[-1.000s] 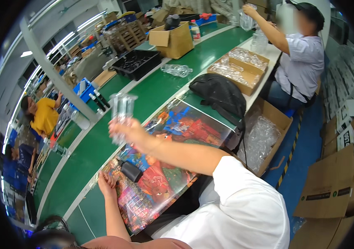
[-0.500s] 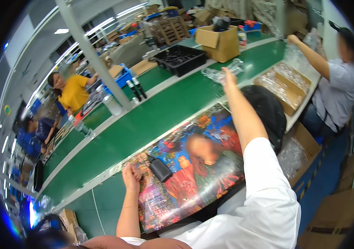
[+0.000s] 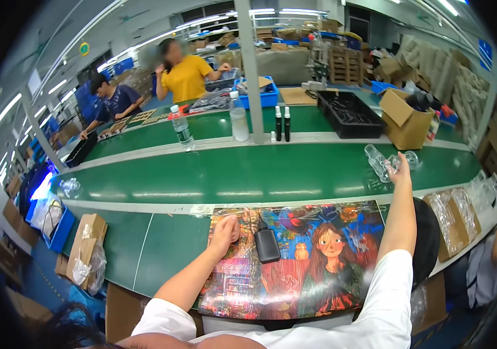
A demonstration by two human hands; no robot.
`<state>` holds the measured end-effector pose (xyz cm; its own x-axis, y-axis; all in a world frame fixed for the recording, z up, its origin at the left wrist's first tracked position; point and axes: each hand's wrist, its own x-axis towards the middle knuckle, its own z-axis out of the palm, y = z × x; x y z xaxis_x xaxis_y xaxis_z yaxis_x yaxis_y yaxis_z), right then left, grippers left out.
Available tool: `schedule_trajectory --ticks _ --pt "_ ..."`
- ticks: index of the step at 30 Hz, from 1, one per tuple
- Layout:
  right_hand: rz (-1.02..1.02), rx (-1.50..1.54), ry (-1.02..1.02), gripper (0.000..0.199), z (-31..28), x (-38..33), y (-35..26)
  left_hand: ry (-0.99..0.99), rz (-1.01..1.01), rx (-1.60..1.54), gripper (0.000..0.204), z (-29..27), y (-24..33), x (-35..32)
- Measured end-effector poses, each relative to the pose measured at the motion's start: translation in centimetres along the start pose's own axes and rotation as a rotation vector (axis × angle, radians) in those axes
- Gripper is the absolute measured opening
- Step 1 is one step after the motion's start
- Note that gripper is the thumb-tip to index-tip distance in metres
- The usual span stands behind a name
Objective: The recorder is taking clear plastic bottles from a box and using a squeeze bottle to clean or apply a substance to components on a factory assembly line.
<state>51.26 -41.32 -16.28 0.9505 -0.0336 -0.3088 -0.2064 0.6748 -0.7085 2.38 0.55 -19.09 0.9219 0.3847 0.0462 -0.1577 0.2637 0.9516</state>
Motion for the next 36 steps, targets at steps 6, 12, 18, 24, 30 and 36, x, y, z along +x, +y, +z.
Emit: schedule_trajectory --ticks 6,12,18,24,30,36 --pt "-0.144 -0.157 -0.121 0.045 3.2 -3.7 4.1 -0.051 0.024 -0.025 0.033 0.2 -0.2 0.1" --pt "0.063 -0.038 -0.473 0.035 10.0 -20.7 7.6 -0.008 0.039 0.171 0.023 0.4 1.0 0.3" --pt "0.255 0.006 -0.798 0.055 11.6 -37.0 14.6 0.112 0.141 -0.163 0.035 4.9 6.3 -1.0" --pt "0.096 -0.211 -1.011 0.060 10.6 -43.6 18.1 0.013 0.286 -0.331 0.048 5.0 9.8 0.8" --pt "-0.151 -0.331 -1.140 0.056 8.8 -43.6 17.2 -0.140 0.413 -0.216 0.053 2.7 15.6 1.7" --pt "0.069 -0.461 -1.289 0.056 8.6 -44.3 17.2 -0.079 0.368 -0.456 0.045 1.0 18.6 0.4"
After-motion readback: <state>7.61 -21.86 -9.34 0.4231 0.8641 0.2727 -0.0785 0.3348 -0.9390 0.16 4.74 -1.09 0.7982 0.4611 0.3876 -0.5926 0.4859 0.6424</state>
